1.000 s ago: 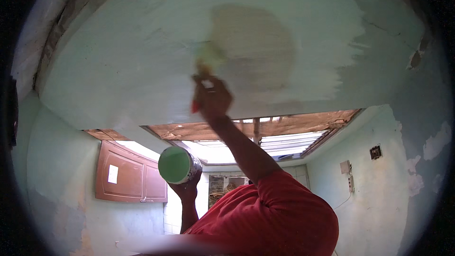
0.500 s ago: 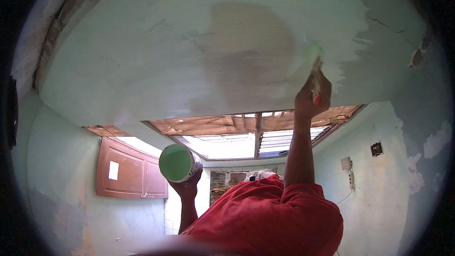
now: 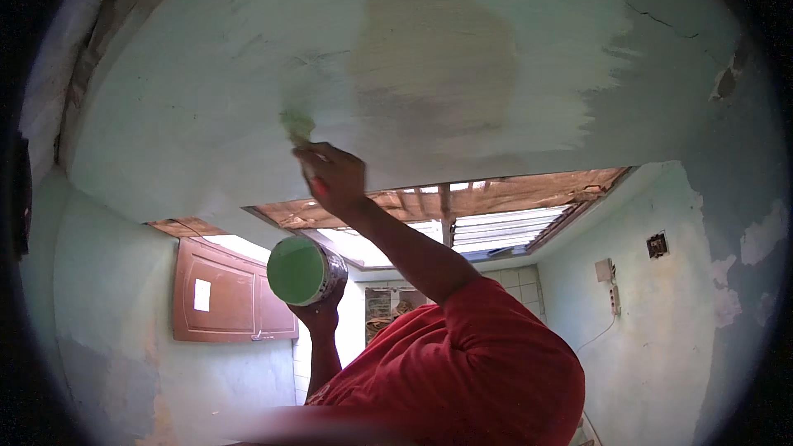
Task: Painting a wall using a brush and a small container of green paint.
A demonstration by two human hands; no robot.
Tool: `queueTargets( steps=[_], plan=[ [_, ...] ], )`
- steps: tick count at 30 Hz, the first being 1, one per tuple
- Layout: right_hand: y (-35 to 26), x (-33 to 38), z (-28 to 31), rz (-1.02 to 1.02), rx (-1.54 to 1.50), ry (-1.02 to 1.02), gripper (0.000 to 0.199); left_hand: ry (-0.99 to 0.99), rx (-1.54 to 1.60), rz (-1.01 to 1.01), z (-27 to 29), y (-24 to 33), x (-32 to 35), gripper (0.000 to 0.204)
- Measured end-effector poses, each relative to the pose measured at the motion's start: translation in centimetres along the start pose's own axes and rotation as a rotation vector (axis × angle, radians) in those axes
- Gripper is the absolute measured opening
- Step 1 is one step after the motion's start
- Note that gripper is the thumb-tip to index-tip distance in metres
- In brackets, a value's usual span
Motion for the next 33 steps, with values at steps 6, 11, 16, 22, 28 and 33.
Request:
queueTargets(
  steps=[6,11,16,22,28,33],
  plan=[
    [11.2,-0.1,15.9,-0.006,0.334,0.388,0.020,-0.075,-0.168,-0.084,0.9,0.1,0.1,0.106],
    [12.2,-0.2,20.4,-0.001,0.695,0.675,0.013,0.027,-0.090,-0.021,2.2,-0.5,1.5,0.109],
    [9.2,3.9,6.9,-0.287,0.305,0.280,0.023,-0.011,-0.097,-0.022,2.3,-0.5,1.2,0.108],
    [0.9,1.8,-2.5,0.084,0.036,0.072,0.028,-0.044,-0.094,-0.055,0.8,0.5,0.2,0.101],
    [10.1,3.5,9.7,-0.075,0.061,0.160,0.026,-0.105,-0.150,-0.122,0.6,0.9,-0.5,0.094],
    [14.5,3.3,22.2,-0.078,0.577,0.505,0.016,-0.064,-0.190,-0.136,0.8,1.4,-0.1,0.093]
  ],
)
Point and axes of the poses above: each hand's wrist, its own x-axis away from the middle knuckle, its own z-axis out of the back of the hand, y = z × x, the point moved 2 cm from there along -x, towards the middle knuckle, and after that the axes turned 7 degrees about x, right-handed, at the moved point
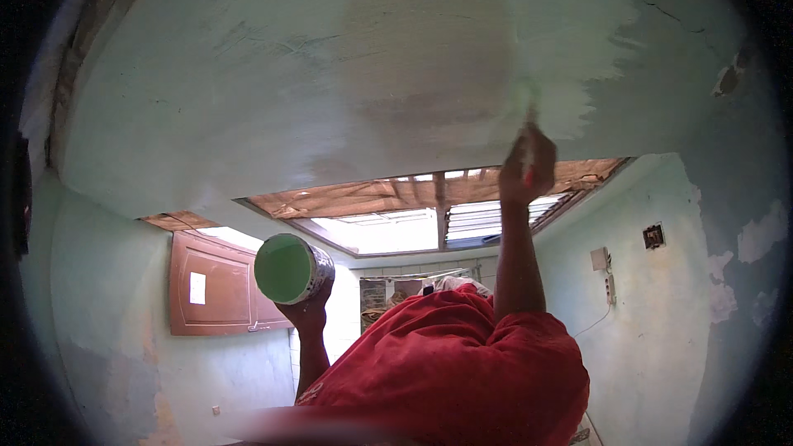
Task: Painting a wall using a brush and a small container of green paint.
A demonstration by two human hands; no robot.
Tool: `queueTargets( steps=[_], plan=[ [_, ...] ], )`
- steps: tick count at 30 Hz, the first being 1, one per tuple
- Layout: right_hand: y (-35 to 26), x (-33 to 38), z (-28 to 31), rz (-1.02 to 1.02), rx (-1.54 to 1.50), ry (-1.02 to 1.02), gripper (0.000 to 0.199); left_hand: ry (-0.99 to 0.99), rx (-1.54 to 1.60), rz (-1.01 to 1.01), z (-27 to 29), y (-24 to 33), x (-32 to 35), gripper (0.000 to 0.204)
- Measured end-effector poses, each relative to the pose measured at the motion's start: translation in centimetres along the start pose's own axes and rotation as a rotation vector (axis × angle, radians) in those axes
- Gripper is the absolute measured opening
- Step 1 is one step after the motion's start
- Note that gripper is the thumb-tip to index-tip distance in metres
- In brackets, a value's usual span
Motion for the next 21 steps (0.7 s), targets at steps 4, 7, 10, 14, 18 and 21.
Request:
queueTargets(
  steps=[4,7,10,14,18,21],
  plan=[
    [-1.0,1.2,-1.4,-0.029,0.042,0.076,0.014,0.023,0.126,0.067,-0.4,-0.6,-0.2,0.093],
    [-5.4,10.9,-7.3,-0.309,-0.047,-0.295,0.036,-0.009,0.141,0.087,-0.8,0.2,-0.2,0.093],
    [-17.2,11.4,-9.0,-0.872,-0.363,-0.951,0.043,-0.004,0.039,0.025,-0.4,-0.2,-0.3,0.092],
    [-21.5,12.4,-9.9,0.133,-0.578,-0.494,0.039,0.002,0.066,0.019,-1.0,0.6,-0.2,0.088],
    [-13.4,12.8,-9.1,0.134,-0.378,-0.521,0.029,-0.013,0.055,0.031,-1.0,0.6,-0.2,0.088],
    [-5.1,6.6,-4.5,-0.015,-0.227,-0.271,0.023,-0.012,-0.024,-0.021,-0.5,0.8,0.0,0.090]
  ],
)
Point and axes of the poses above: each hand's wrist, its own x-axis away from the middle knuckle, its own z-axis out of the back of the hand, y = z × x, the point moved 2 cm from there along -x, towards the middle knuckle, and after that the axes turned 7 degrees about x, right-handed, at the moved point
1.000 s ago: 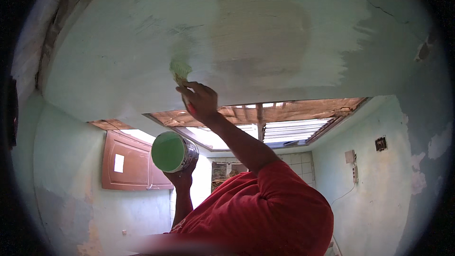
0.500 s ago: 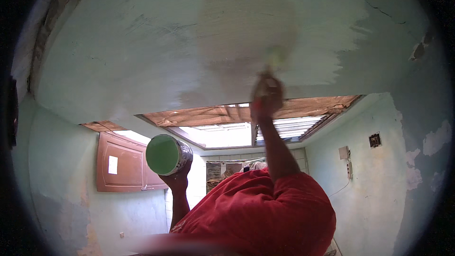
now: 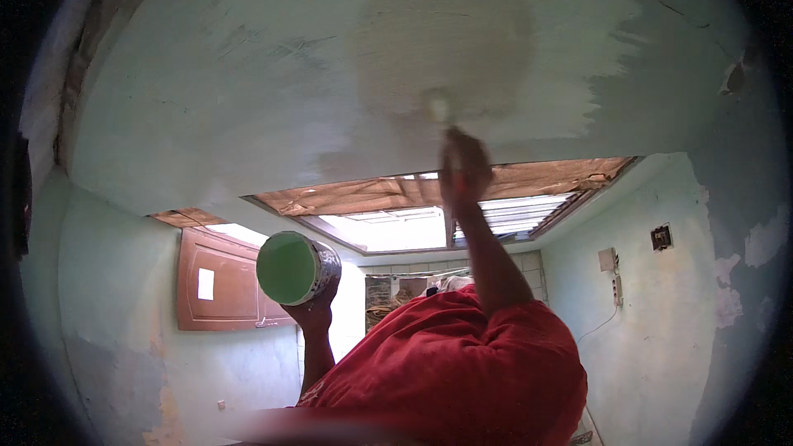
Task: Painting a wall using a brush and a small container of green paint.
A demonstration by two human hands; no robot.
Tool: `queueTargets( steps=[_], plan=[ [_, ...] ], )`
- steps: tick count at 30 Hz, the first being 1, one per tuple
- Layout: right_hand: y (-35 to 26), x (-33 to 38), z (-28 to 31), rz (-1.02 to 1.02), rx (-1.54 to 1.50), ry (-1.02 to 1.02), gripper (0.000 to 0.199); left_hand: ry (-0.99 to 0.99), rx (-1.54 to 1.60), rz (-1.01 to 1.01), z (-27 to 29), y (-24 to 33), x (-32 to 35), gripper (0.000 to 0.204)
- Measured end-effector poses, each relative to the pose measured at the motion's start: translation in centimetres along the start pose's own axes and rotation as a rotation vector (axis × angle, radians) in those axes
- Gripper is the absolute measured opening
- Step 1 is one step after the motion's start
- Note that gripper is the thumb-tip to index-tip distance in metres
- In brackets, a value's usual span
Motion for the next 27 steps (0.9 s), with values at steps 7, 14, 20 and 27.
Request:
queueTargets(
  steps=[7,14,20,27],
  plan=[
    [3.7,-3.2,3.8,-0.045,0.261,0.340,0.012,0.051,0.127,0.076,0.7,-1.0,0.9,0.091],
    [-11.7,5.1,-10.2,-0.019,-0.209,-0.292,0.026,-0.001,0.105,0.030,0.2,-0.3,0.3,0.088],
    [-10.4,4.2,-9.1,0.220,-0.387,-0.332,0.030,0.021,0.138,0.063,-0.2,0.6,-0.7,0.088],
    [7.4,0.0,5.8,0.005,0.235,0.139,0.019,0.042,0.044,0.074,1.4,0.0,-0.7,0.088]
  ],
)
Point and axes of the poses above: each hand's wrist, its own x-axis away from the middle knuckle, its own z-axis out of the back of the hand, y = z × x, the point moved 2 cm from there along -x, towards the middle knuckle, and after that the axes turned 7 degrees about x, right-handed, at the moved point
